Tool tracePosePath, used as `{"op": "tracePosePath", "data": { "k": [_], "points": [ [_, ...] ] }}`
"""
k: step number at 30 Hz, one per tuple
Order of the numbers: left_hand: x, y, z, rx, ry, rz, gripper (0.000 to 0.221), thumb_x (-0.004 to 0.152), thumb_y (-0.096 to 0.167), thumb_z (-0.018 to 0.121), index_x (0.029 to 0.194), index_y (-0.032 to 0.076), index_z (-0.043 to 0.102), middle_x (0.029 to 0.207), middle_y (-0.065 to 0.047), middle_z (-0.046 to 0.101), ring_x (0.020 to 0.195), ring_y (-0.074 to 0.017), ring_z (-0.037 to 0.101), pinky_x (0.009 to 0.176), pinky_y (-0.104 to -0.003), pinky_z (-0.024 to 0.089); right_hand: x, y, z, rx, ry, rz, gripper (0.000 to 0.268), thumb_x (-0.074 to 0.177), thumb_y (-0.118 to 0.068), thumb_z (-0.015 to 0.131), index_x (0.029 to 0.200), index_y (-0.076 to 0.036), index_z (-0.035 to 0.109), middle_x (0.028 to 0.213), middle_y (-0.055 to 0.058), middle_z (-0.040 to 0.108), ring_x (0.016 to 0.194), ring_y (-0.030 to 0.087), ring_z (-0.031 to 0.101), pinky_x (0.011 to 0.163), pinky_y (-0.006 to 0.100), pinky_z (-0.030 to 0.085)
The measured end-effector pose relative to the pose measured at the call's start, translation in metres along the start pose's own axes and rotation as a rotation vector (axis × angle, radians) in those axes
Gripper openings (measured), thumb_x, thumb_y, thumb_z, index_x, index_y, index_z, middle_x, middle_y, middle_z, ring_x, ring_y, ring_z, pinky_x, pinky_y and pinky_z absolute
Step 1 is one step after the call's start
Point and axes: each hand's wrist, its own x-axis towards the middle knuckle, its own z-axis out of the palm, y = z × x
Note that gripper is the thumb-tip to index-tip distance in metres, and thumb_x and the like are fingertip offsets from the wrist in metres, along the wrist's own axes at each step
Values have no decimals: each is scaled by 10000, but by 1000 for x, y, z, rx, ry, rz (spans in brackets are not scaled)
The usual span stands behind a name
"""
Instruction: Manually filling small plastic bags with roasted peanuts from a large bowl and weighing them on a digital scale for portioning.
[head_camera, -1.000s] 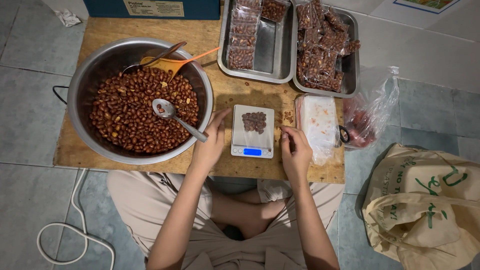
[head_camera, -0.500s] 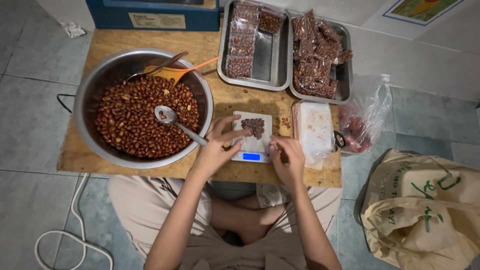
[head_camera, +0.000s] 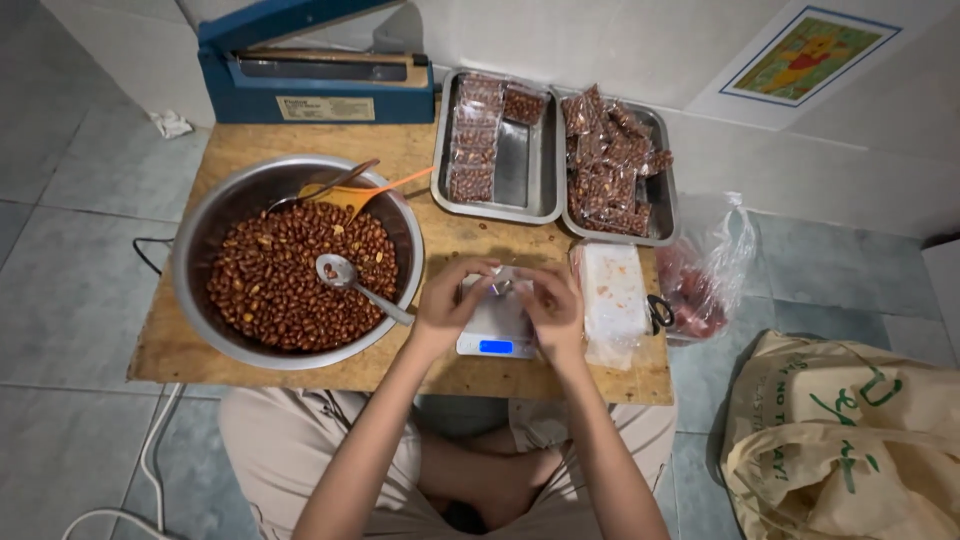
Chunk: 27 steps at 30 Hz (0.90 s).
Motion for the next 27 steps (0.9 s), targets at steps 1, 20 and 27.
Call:
{"op": "tracePosePath", "data": {
  "k": [1, 20, 27],
  "points": [
    [5, -6, 3, -59, 0, -19, 56, 857, 138, 603, 893, 122, 643, 858, -39, 680, 834, -193, 652, 771, -329, 504, 8, -3, 2, 23, 32, 18, 132, 783, -82, 676, 911, -60, 693, 787, 108, 581, 667, 164, 542, 645, 320, 475],
    [19, -53, 11, -187, -72, -353, 343, 603, 109, 817, 929, 138, 713, 772, -60, 700, 783, -158, 662, 726, -319, 536, 12, 45, 16, 114, 84, 146, 238, 664, -80, 799, 884, -87, 708, 713, 72, 642, 598, 113, 568, 589, 253, 493],
    [17, -51, 17, -492, -81, -406, 370, 607, -7, 785, 957, 67, 690, 824, -79, 690, 796, -121, 603, 747, -312, 526, 13, 32, 11, 228, 33, 223, 236, 686, -50, 767, 907, -48, 684, 732, 112, 667, 610, 159, 637, 613, 281, 522]
  ]
}}
